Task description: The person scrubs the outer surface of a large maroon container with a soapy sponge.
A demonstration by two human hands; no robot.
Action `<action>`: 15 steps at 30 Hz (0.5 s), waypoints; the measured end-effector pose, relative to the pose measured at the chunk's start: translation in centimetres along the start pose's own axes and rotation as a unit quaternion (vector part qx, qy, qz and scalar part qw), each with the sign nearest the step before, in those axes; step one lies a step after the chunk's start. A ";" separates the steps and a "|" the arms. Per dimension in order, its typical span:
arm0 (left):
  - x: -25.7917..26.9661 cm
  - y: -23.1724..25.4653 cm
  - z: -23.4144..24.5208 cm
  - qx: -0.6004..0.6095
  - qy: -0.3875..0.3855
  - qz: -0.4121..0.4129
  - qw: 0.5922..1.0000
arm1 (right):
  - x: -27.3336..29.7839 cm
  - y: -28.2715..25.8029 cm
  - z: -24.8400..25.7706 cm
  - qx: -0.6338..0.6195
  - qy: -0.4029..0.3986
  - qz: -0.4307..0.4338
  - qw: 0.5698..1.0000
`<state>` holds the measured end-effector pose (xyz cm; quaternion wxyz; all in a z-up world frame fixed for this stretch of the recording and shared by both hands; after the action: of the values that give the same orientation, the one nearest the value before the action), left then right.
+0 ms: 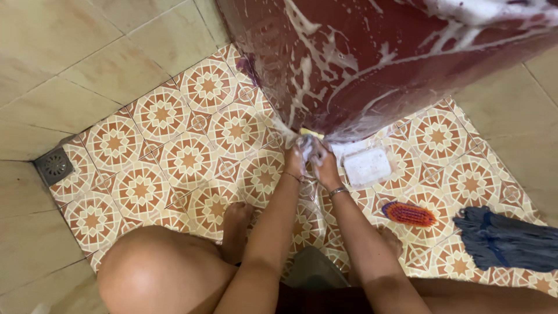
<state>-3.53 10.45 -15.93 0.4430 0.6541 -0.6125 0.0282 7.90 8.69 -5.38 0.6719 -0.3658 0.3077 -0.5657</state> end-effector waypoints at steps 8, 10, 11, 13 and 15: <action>8.4 8.8 -8.0 -0.215 0.048 -0.269 0.938 | -0.3 -12.0 5.8 -0.052 0.070 0.128 0.988; 11.6 12.8 -12.2 -0.171 -0.014 -0.353 0.920 | -0.4 -14.5 7.2 -0.126 0.074 0.090 0.985; 13.8 14.8 -13.9 -0.223 -0.014 -0.435 0.872 | -0.2 -15.5 8.1 -0.153 0.082 0.090 0.981; 18.0 18.1 -17.2 -0.320 -0.013 -0.584 0.746 | 0.1 -16.9 9.6 -0.211 0.098 0.090 0.968; 20.5 19.7 -20.1 -0.286 -0.051 -0.568 0.770 | 0.9 -18.1 11.5 -0.150 0.144 0.171 0.963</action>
<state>-4.57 9.68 18.85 0.5131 0.7264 -0.1303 -0.4383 7.85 7.78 16.03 0.6444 -0.3192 0.5405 -0.4367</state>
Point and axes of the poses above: each hand's wrist, its own x-axis away from the middle knuckle, its own z-axis out of the back of the hand, y = z × x, the point moved 5 cm from there along -x, towards the middle knuckle, and after that the axes turned 4 degrees about y, right-handed, at the moved point
